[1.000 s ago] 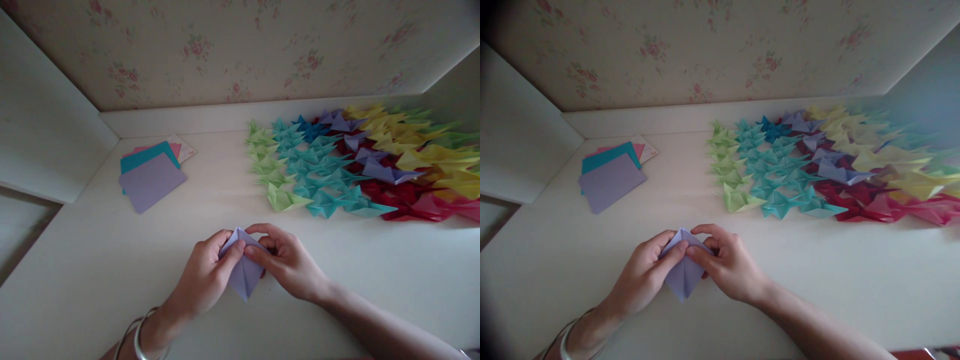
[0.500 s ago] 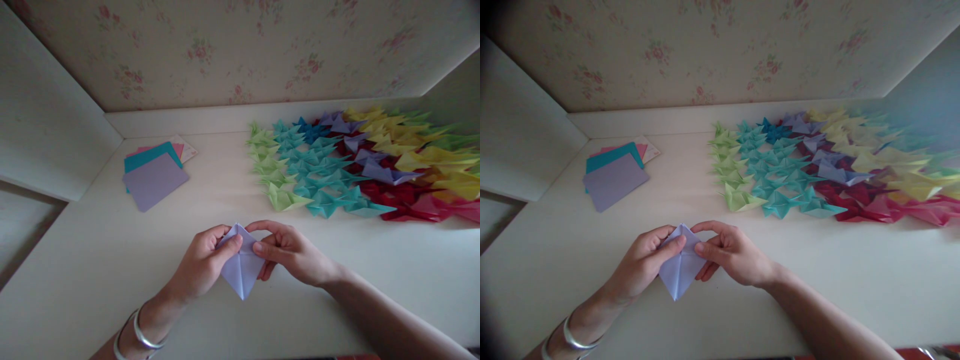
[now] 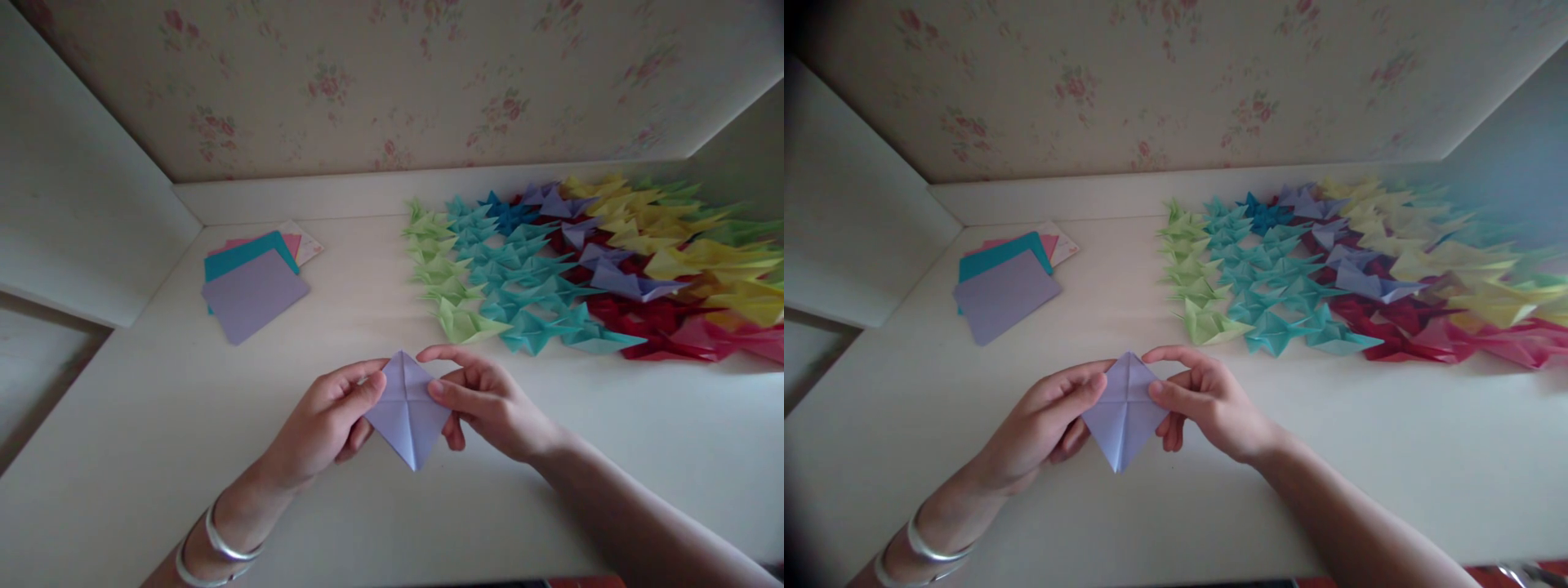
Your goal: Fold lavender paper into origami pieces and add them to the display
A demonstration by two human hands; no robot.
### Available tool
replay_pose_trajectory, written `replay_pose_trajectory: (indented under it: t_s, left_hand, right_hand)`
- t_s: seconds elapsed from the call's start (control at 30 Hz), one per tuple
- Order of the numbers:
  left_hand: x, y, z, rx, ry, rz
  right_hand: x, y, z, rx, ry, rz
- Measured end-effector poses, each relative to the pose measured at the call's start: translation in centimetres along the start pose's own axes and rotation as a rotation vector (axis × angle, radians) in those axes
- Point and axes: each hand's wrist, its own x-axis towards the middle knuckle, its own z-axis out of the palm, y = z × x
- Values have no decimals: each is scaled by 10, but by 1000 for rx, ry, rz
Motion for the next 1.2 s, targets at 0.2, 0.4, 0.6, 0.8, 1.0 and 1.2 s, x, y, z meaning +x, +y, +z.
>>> replay_pose_trajectory:
  t_s: [0.2,0.4,0.6,0.8,1.0,1.2]
  left_hand:
    - [-2,-4,2,-140,67,145]
    - [-2,-12,-7,112,125,579]
    - [2,-14,-3,685,-2,829]
    - [2,-12,2,727,86,666]
    - [-4,-3,2,384,45,274]
    - [-1,-3,1,-1,-123,143]
  right_hand:
    - [0,-1,-3,183,21,29]
    - [3,0,-6,322,-36,57]
    - [3,4,-4,351,-84,102]
    - [2,6,-1,53,-56,-17]
    - [-5,-1,0,-361,-11,-225]
    - [-5,3,0,-222,-74,-122]
